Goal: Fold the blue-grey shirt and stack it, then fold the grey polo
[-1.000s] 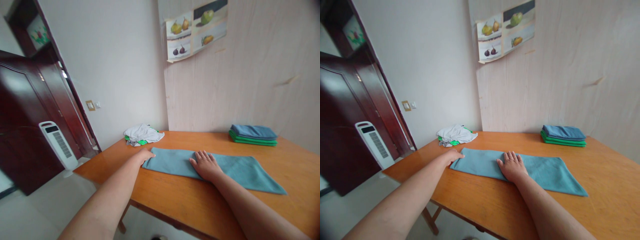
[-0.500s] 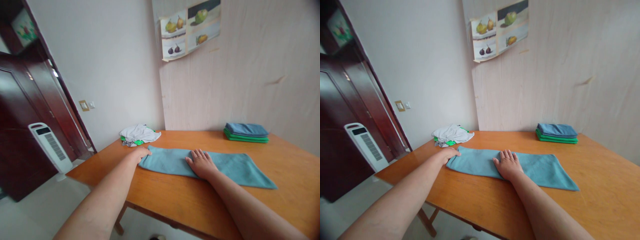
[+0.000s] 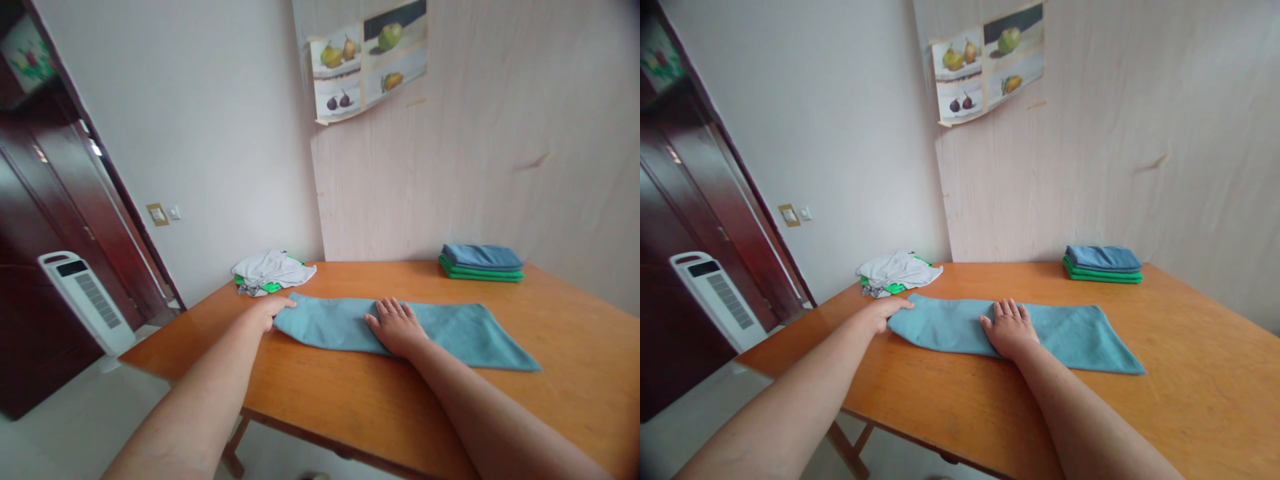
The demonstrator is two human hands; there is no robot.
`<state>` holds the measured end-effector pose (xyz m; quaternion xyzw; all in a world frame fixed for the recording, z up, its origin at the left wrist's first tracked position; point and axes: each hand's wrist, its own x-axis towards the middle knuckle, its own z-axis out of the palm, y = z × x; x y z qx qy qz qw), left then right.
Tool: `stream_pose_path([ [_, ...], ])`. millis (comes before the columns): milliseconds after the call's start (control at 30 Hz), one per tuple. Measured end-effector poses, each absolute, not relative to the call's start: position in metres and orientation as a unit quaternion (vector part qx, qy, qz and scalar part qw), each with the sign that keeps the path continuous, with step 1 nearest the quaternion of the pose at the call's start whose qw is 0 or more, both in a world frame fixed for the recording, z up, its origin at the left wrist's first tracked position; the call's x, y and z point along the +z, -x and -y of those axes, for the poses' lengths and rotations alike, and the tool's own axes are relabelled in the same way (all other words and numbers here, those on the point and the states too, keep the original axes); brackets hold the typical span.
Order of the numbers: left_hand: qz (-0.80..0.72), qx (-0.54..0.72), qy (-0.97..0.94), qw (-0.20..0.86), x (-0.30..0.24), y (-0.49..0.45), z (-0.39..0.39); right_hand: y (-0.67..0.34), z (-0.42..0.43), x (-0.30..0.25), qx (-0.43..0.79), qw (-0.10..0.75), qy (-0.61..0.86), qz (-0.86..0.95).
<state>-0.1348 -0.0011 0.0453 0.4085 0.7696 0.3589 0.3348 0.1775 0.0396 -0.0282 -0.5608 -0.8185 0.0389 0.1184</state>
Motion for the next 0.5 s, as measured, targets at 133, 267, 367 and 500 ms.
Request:
stream_pose_path([
  [133,-0.737,0.392,-0.418,0.359,0.057,0.133,0.003,-0.177,-0.040,-0.029,0.038,0.122,0.560,0.819],
  [267,-0.699,0.417,-0.443,0.377,0.071,0.124,0.005,-0.177,-0.039,-0.027,0.041,0.124,0.560,0.818],
  [367,-0.670,0.422,-0.475,0.384,0.082,0.108,0.003,-0.178,-0.038,-0.026,0.045,0.126,0.559,0.818],
  [500,-0.637,0.404,-0.531,0.386,0.092,0.078,-0.006,-0.178,-0.038,-0.025,0.050,0.124,0.562,0.816],
])
